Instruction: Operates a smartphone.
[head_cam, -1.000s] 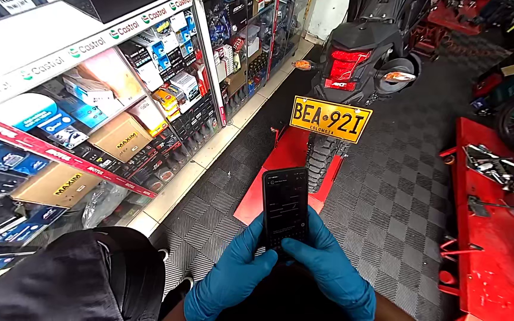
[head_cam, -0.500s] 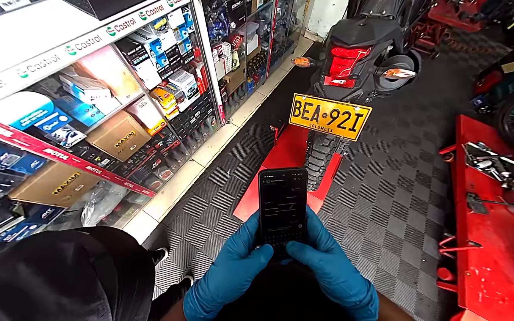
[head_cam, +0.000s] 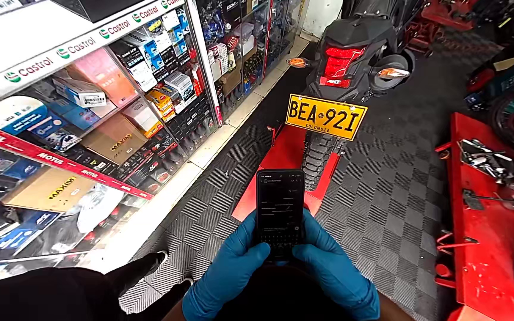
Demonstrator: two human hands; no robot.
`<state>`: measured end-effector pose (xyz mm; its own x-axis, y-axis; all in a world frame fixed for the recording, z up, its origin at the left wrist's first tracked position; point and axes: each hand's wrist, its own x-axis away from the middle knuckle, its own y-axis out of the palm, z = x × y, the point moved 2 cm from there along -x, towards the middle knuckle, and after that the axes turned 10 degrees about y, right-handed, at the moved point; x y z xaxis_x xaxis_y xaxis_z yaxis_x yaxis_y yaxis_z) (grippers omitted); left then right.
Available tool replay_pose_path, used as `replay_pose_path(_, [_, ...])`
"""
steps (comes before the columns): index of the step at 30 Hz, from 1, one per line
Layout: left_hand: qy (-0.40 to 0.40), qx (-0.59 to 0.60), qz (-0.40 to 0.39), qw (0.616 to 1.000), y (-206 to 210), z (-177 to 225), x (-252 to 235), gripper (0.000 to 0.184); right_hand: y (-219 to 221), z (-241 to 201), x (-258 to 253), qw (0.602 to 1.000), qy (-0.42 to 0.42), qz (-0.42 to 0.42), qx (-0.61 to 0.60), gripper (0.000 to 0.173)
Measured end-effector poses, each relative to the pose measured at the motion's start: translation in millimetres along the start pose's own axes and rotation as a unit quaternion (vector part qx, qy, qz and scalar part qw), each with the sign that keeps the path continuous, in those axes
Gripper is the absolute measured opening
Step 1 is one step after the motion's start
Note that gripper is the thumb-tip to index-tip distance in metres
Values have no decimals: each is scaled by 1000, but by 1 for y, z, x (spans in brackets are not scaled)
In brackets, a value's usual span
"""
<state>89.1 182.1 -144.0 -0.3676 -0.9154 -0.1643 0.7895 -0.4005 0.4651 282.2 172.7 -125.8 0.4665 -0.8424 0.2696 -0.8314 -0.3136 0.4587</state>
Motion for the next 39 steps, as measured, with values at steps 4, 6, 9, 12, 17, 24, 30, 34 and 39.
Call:
replay_pose_path(4, [2,-8,-5,1000,0,1,-1,51,0,0,-1,1000,4,-2,-9,59])
replay_pose_path(6, [1,-4,-5,1000,0,2,-1,51,1,0,-2,1000,6,-11,-7,61])
replay_pose_path(9, [-1,-3,-5,1000,-1,3,0,51,2,-1,-3,1000,7,-18,-4,63])
replay_pose_path(12, [2,-1,-3,1000,-2,4,0,50,2,-2,-5,1000,3,-27,0,62])
replay_pose_path(17, [0,-3,11,1000,0,7,-2,50,5,-7,-6,999,5,-36,2,62])
replay_pose_path(24, [5,-12,45,999,4,7,-5,45,7,-9,-7,1000,16,-23,-5,60])
replay_pose_path(30, [9,-34,58,998,6,9,-9,46,8,-12,-8,1000,16,-4,9,51])
replay_pose_path(34, [11,-31,27,999,3,10,-8,50,8,-12,-9,1000,9,5,11,46])
replay_pose_path(39, [13,11,-23,1000,-7,10,-5,50,7,-12,-8,1000,8,-3,11,51])
